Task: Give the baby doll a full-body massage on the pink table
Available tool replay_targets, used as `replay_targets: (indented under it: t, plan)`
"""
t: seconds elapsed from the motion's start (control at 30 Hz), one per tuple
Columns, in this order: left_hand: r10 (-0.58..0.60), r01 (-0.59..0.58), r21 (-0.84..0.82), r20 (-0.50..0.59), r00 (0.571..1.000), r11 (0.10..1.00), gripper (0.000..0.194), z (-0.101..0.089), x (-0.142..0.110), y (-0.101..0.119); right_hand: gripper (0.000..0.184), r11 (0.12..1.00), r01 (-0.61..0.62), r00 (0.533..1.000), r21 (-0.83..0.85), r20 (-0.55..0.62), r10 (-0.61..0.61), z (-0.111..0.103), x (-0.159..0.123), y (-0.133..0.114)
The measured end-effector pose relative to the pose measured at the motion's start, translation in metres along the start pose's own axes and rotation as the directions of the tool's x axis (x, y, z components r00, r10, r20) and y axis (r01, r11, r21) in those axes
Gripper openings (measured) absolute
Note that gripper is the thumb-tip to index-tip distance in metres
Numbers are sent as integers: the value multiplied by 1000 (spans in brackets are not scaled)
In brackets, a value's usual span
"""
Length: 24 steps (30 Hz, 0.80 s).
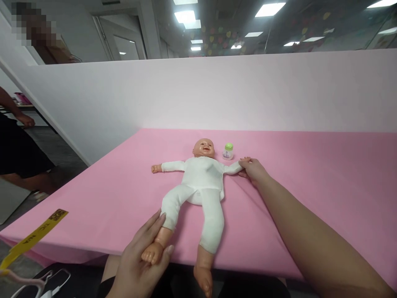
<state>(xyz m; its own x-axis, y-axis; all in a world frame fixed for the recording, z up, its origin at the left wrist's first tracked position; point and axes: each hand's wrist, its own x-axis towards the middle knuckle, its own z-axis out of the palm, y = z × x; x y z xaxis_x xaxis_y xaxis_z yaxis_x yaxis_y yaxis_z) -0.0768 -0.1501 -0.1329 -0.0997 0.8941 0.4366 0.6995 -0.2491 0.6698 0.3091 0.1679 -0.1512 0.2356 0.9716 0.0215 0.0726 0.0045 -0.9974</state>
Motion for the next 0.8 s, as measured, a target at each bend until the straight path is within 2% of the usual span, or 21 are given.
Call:
replay_targets:
  t: [0.1, 0.17, 0.27, 0.4, 0.5, 0.57, 0.63, 0.67, 0.7, 0.73, 0.8]
  plan:
    - [-4, 4, 12, -4, 1000, 1000, 65, 3, -5, 5, 59, 998, -66, 998, 9, 5, 66, 1, -3, -4]
    - [-12, 12, 0, -16, 1000, 1000, 65, 4, -5, 9, 60, 999, -31, 999, 26, -19, 31, 3, -9, -9]
    - [-25, 24, -40, -26, 999, 999, 63, 4, 3, 15, 63, 989, 148, 986, 5, -73, -147, 12, -24, -22]
    - [6, -3, -98, 29, 1000, 995, 63, 4, 28, 24, 62, 911, 395, 912, -122, -71, -405, 36, -51, -43]
    - [58, -51, -152, 45, 997, 987, 64, 8, 57, 30, 55, 757, 586, 804, -289, 89, -588, 56, -70, -51]
    - [76, -68, -188, 38, 996, 980, 63, 14, 77, 33, 49, 576, 727, 680, -373, 282, -677, 66, -79, -51]
    - [72, -63, -218, 34, 997, 974, 62, 22, 95, 35, 43, 376, 845, 527, -381, 468, -710, 74, -86, -48]
    - [60, -50, -231, 37, 997, 972, 62, 26, 104, 36, 41, 296, 880, 462, -372, 528, -712, 77, -89, -47]
    - [42, -30, -244, 44, 998, 969, 62, 30, 112, 36, 40, 237, 900, 417, -366, 564, -713, 79, -91, -46]
    - [19, -4, -257, 56, 998, 967, 63, 34, 119, 36, 39, 195, 908, 391, -370, 583, -712, 80, -93, -45]
    - [-38, 62, -294, 87, 995, 954, 65, 42, 131, 34, 37, 142, 907, 375, -396, 608, -700, 81, -96, -45]
